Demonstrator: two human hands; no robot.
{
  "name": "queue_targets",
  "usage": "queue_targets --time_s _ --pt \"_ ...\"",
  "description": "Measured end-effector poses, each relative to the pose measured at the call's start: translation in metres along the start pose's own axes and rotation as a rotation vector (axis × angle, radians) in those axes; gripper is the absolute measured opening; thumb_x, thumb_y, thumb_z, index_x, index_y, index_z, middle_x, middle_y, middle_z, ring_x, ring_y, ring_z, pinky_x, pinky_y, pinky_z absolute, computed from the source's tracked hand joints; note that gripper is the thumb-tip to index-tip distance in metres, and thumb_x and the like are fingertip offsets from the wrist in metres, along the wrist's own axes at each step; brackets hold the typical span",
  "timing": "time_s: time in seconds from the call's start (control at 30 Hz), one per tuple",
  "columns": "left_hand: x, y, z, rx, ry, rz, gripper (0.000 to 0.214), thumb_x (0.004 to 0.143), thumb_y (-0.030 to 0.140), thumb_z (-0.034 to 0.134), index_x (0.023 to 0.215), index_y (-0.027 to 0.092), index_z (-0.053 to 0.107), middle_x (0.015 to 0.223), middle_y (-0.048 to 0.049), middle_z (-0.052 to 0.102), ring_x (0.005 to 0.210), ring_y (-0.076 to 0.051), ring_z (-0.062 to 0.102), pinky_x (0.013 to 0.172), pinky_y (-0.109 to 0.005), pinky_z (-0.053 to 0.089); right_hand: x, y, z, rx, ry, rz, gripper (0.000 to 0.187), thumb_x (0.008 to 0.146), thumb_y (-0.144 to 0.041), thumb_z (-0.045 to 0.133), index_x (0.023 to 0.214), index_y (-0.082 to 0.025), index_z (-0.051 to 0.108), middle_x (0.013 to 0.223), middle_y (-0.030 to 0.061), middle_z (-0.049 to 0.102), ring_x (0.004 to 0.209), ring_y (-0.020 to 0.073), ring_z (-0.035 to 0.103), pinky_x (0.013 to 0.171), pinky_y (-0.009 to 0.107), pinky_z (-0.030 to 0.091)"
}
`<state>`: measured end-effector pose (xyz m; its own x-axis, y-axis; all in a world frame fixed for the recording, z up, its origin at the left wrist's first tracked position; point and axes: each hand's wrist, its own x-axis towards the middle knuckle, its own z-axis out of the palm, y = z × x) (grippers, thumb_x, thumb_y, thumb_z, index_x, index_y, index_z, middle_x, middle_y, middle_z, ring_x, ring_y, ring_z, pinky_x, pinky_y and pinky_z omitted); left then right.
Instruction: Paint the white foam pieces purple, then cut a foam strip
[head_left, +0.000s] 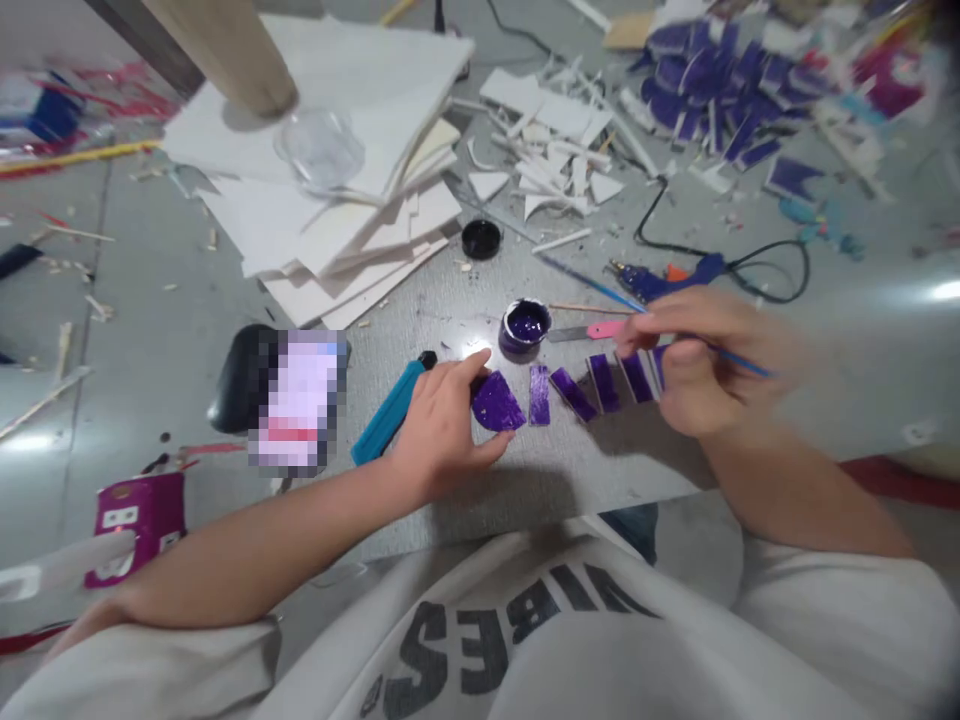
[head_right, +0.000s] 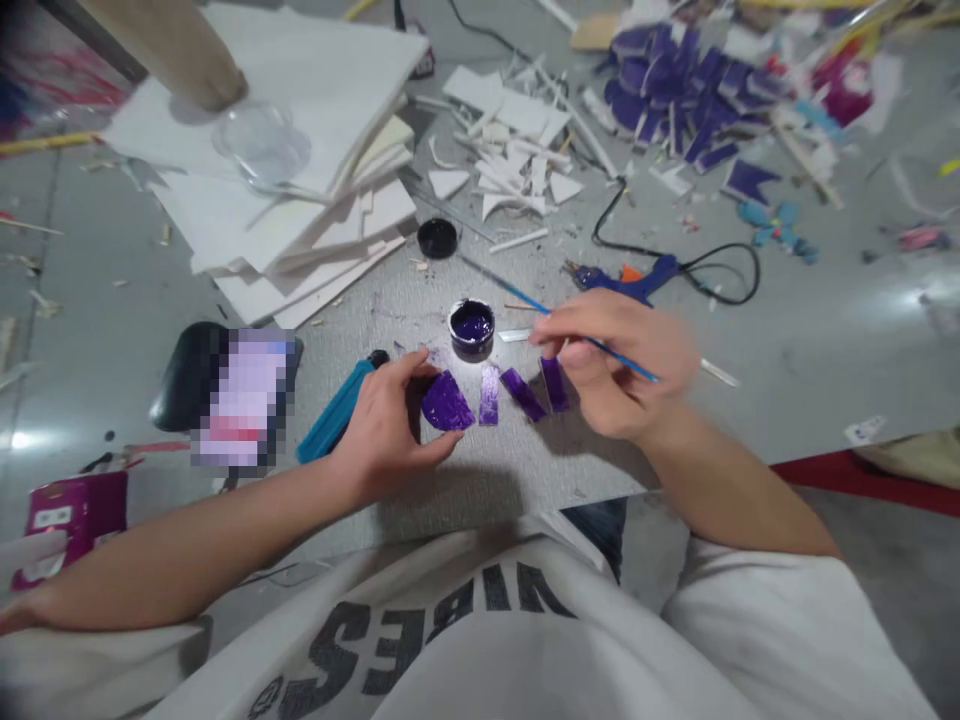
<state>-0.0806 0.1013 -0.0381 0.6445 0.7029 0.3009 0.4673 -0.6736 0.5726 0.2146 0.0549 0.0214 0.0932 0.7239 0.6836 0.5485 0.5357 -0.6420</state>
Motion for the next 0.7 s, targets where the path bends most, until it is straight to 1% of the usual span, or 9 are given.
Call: queue_targets --time_s 0.07,0.17,0.23,0.3,0.33,0.4,0.5,0.6,0.7 --pt "0.0 0.0 0.0 -0.002 -0.01 0.01 0.096 0.088 0.033 0.091 0.166 0.024 0.037 0.134 -0.0129 0.077 0.125 -0.037 0.075 0.105 -0.053 0.057 0.007 0.004 -0.003 0.102 0.036 0.056 0.04 0.112 -0.065 0.059 0.122 -0.04 0.088 0.099 0.0038 0.086 0.07 0.0224 0.078 0.058 0.041 0.059" --pt "0.001 0.001 -0.002 -0.019 -0.045 0.01 0.09 0.091 0.035 0.087 0.165 0.024 0.038 0.137 -0.015 0.076 0.127 -0.038 0.074 0.106 -0.054 0.056 0.023 0.015 -0.013 0.16 -0.137 0.209 0.041 0.113 -0.063 0.058 0.126 -0.038 0.088 0.121 0.0049 0.088 0.075 0.0213 0.081 0.064 0.041 0.062" --pt "0.001 0.002 -0.002 -0.025 -0.057 0.008 0.087 0.093 0.035 0.086 0.164 0.023 0.039 0.14 -0.0163 0.075 0.128 -0.038 0.073 0.109 -0.055 0.056 0.037 0.025 -0.019 0.025 -0.296 0.325 0.038 0.115 -0.054 0.058 0.127 -0.033 0.087 0.118 0.0066 0.089 0.079 0.0213 0.081 0.074 0.042 0.066" --pt "0.001 0.002 -0.001 -0.024 -0.055 0.017 0.086 0.094 0.035 0.085 0.165 0.022 0.039 0.142 -0.0171 0.075 0.131 -0.039 0.072 0.11 -0.056 0.056 0.052 0.036 -0.02 -0.205 -0.461 0.378 0.038 0.114 -0.042 0.056 0.132 -0.027 0.086 0.104 0.0083 0.088 0.086 0.0244 0.083 0.086 0.046 0.068" --pt "0.001 0.002 0.0 -0.023 -0.051 0.022 0.086 0.094 0.035 0.085 0.165 0.022 0.038 0.143 -0.0171 0.075 0.131 -0.039 0.072 0.11 -0.056 0.057 0.059 0.041 -0.018 -0.322 -0.54 0.366 0.04 0.112 -0.036 0.055 0.134 -0.024 0.085 0.105 0.0097 0.088 0.093 0.0268 0.084 0.092 0.049 0.068" --pt "0.002 0.002 0.002 -0.02 -0.043 0.03 0.085 0.094 0.034 0.084 0.165 0.021 0.038 0.142 -0.0172 0.075 0.132 -0.039 0.072 0.108 -0.056 0.057 0.07 0.052 -0.01 -0.504 -0.661 0.297 0.044 0.107 -0.027 0.053 0.137 -0.024 0.085 0.125 0.0122 0.088 0.113 0.0314 0.084 0.105 0.054 0.066" --pt "0.003 0.003 0.002 -0.018 -0.049 0.028 0.084 0.094 0.034 0.084 0.163 0.02 0.039 0.142 -0.0179 0.075 0.13 -0.039 0.073 0.107 -0.055 0.058 0.078 0.066 0.008 -0.651 -0.786 0.203 0.051 0.108 -0.025 0.047 0.143 -0.027 0.084 0.151 0.0097 0.081 0.139 0.034 0.077 0.115 0.055 0.063" --pt "0.003 0.005 0.002 -0.026 -0.076 0.017 0.081 0.095 0.034 0.083 0.163 0.018 0.041 0.141 -0.0182 0.076 0.131 -0.04 0.073 0.108 -0.056 0.058 0.077 0.076 0.022 -0.746 -0.874 0.163 0.053 0.11 -0.024 0.043 0.146 -0.027 0.081 0.154 0.0077 0.079 0.145 0.0327 0.075 0.113 0.052 0.064" --pt "0.004 0.007 0.001 -0.033 -0.086 -0.002 0.08 0.095 0.034 0.083 0.163 0.018 0.043 0.139 -0.018 0.077 0.132 -0.04 0.073 0.109 -0.056 0.057 0.076 0.083 0.03 -0.798 -0.913 0.12 0.053 0.109 -0.022 0.044 0.146 -0.029 0.082 0.153 0.0057 0.08 0.141 0.0323 0.077 0.103 0.049 0.065"
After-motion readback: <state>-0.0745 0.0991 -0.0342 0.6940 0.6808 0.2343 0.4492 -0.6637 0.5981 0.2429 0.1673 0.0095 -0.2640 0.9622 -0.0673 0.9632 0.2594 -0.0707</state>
